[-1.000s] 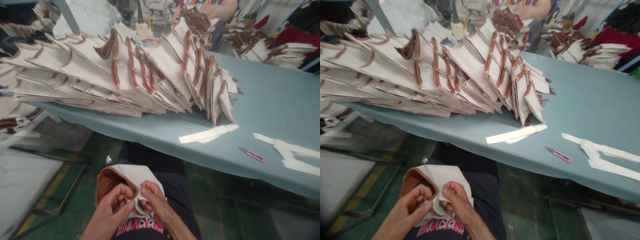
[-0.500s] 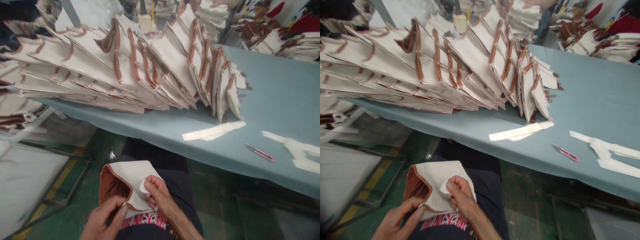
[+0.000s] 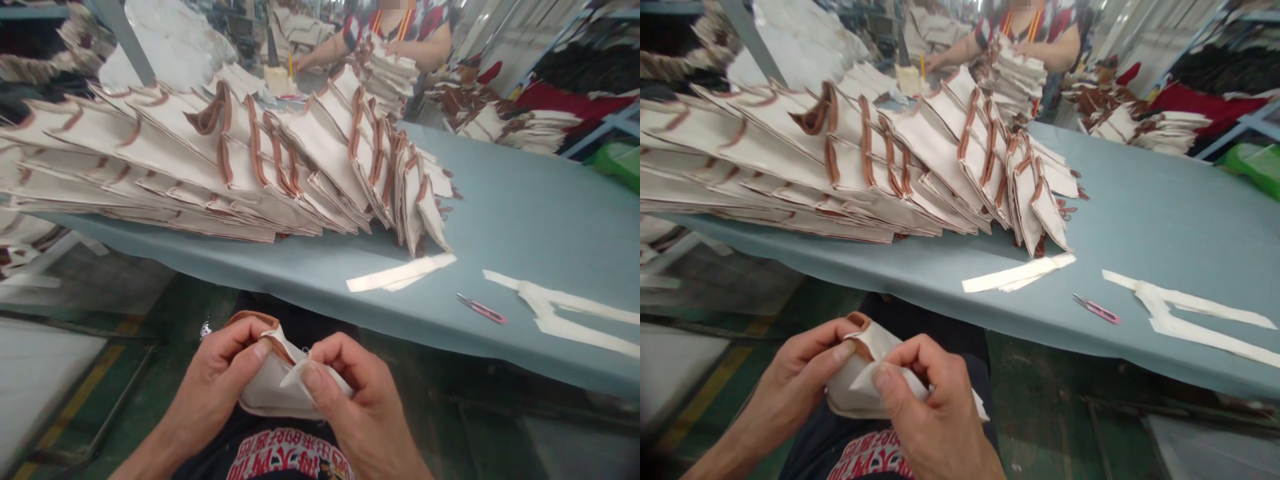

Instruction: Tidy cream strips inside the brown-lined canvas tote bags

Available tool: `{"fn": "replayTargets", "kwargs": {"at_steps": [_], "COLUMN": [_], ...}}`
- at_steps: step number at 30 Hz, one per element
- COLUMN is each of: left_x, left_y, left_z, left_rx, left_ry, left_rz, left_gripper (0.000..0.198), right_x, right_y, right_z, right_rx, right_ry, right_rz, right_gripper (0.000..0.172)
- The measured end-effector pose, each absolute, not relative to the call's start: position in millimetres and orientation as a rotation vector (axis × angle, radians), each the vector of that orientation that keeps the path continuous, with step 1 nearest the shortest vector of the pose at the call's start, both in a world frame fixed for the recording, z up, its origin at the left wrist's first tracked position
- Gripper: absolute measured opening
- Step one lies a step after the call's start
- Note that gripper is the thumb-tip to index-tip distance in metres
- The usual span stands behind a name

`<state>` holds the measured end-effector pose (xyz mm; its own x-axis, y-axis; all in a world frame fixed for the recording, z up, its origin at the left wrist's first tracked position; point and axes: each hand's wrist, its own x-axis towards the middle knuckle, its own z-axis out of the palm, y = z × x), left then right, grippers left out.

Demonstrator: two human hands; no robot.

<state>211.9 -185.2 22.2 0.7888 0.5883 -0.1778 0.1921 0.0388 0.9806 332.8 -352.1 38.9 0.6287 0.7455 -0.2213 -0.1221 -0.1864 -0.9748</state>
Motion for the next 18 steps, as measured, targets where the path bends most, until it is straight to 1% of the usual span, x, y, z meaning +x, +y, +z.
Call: {"fn": "replayTargets", "kwargs": {"at_steps": [4, 9, 14, 18], "left_x": [215, 212, 210, 212], "left_y": [-193, -192, -187, -188], "left_z": [21, 9, -4, 2], "left_rx": [1.422, 1.405, 1.399, 1.401], "left_ry": [0.624, 0.677, 0.725, 0.706], "left_rz": [0.279, 0.213, 0.146, 0.141], "left_gripper": [0.036, 0.049, 0.048, 0.049], "right_x": [330, 329, 325, 324], "right_y": [-341, -337, -338, -333], "right_z": [39, 34, 29, 25], "right_rx": [-1.659, -1.742, -1.816, -1.829], "right_ry": [-0.624, -0.628, -0.649, -0.661], "right_rz": [0.674, 0.575, 0.521, 0.486], "right_gripper": [0.023, 0.024, 0.021, 0.022]}}
